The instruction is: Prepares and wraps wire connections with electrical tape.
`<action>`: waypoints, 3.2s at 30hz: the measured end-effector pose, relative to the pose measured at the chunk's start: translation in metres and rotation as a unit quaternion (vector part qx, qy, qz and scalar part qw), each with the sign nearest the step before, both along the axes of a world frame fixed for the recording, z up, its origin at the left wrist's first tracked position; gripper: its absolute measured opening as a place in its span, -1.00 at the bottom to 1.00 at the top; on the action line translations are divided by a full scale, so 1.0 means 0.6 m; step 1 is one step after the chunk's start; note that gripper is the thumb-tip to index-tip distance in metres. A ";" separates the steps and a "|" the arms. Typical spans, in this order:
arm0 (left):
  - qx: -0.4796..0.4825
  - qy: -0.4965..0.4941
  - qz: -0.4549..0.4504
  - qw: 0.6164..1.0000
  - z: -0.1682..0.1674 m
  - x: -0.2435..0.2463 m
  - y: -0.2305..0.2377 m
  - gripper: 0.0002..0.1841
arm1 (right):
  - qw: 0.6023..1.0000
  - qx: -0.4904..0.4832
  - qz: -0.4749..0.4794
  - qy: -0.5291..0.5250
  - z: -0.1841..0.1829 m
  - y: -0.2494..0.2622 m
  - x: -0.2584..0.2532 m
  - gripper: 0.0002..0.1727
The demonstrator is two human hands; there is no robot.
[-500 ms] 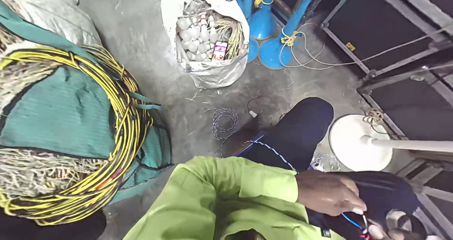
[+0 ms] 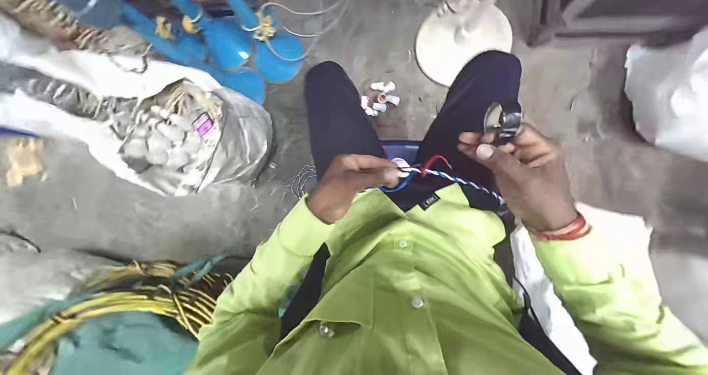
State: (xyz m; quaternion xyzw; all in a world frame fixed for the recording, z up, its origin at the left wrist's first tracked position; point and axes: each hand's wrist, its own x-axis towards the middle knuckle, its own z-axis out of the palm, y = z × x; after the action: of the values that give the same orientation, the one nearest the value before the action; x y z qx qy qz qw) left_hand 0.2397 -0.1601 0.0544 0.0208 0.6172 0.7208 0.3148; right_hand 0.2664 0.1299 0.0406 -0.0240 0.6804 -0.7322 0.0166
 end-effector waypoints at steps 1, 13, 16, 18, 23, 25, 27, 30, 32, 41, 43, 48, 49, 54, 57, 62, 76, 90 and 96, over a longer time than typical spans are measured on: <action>0.013 -0.037 0.015 0.999 -0.003 -0.001 -0.002 -0.85 | 1.000 0.000 0.007 0.003 -0.006 0.010 0.005 -0.73; 0.033 -0.102 0.041 0.993 0.016 0.018 -0.034 -0.85 | 0.999 0.031 0.008 0.033 -0.017 -0.043 0.031 -0.74; 0.040 -0.093 0.035 0.994 0.020 0.018 -0.043 -0.87 | 0.997 0.066 0.014 0.026 -0.011 -0.039 0.036 -0.74; 0.043 -0.091 0.036 0.994 0.020 0.019 -0.048 -0.88 | 0.995 0.087 0.030 0.025 -0.015 -0.033 0.040 -0.69; 0.059 -0.097 0.061 0.992 0.017 0.014 -0.054 -0.87 | 0.935 0.276 -0.014 0.222 -0.044 -0.004 0.075 -0.59; 0.061 -0.106 0.077 0.989 0.014 0.010 -0.054 -0.85 | 0.895 0.334 0.042 0.291 -0.039 0.009 0.093 -0.59; 0.069 -0.116 0.093 0.986 0.010 0.012 -0.051 -0.84 | 0.869 0.392 0.112 0.281 -0.026 0.008 0.112 -0.65; 0.082 -0.122 0.102 0.984 0.005 0.010 -0.043 -0.85 | 0.851 0.455 0.188 0.182 -0.009 0.010 0.119 -0.66; 0.084 -0.126 0.101 0.983 0.007 0.011 -0.040 -0.85 | 0.839 0.470 0.218 0.165 0.006 0.020 0.115 -0.62; 0.113 -0.123 0.077 0.983 0.009 0.011 -0.036 -0.83 | 0.910 0.383 0.051 0.150 0.035 0.011 0.039 -0.58; 0.122 -0.132 0.074 0.981 0.009 0.011 -0.035 -0.83 | 0.912 0.384 0.076 0.121 0.018 -0.009 0.023 -0.54; 0.047 -0.044 0.055 0.996 0.013 0.010 -0.042 -0.81 | 0.919 0.341 0.044 0.194 0.004 -0.027 0.027 -0.75; -0.014 0.031 0.030 0.999 0.013 0.010 -0.045 -0.73 | 0.912 0.343 0.040 0.220 0.010 -0.023 0.032 -0.74; -0.234 0.349 -0.102 0.902 0.027 -0.012 -0.015 -0.22 | 0.848 0.410 0.052 0.331 0.033 -0.017 0.045 -0.77; -0.120 0.319 -0.166 0.925 0.036 -0.023 0.018 -0.53 | 0.824 0.418 0.067 0.375 0.044 -0.019 0.041 -0.79; 0.079 0.060 -0.181 0.978 0.025 -0.037 0.033 -0.82 | 0.828 0.405 0.044 0.386 0.041 -0.014 0.036 -0.78; 0.082 -0.035 -0.164 0.982 0.005 -0.007 0.041 -0.88 | 0.865 0.368 0.073 0.334 0.036 -0.006 0.026 -0.71; -0.017 0.179 -0.102 0.978 0.002 0.009 0.056 -0.89 | 0.986 0.126 0.084 -0.071 0.012 -0.053 0.053 -0.61; 0.024 -0.049 -0.062 0.997 0.009 -0.004 0.042 -0.89 | 0.962 0.217 0.048 0.157 0.003 -0.034 0.048 -0.69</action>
State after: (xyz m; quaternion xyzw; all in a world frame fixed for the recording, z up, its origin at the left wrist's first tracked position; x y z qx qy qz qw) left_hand 0.2373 -0.1352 0.0597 0.0315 0.5809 0.7148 0.3880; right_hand 0.2954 0.1092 0.0422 -0.1668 0.8153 -0.5521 -0.0506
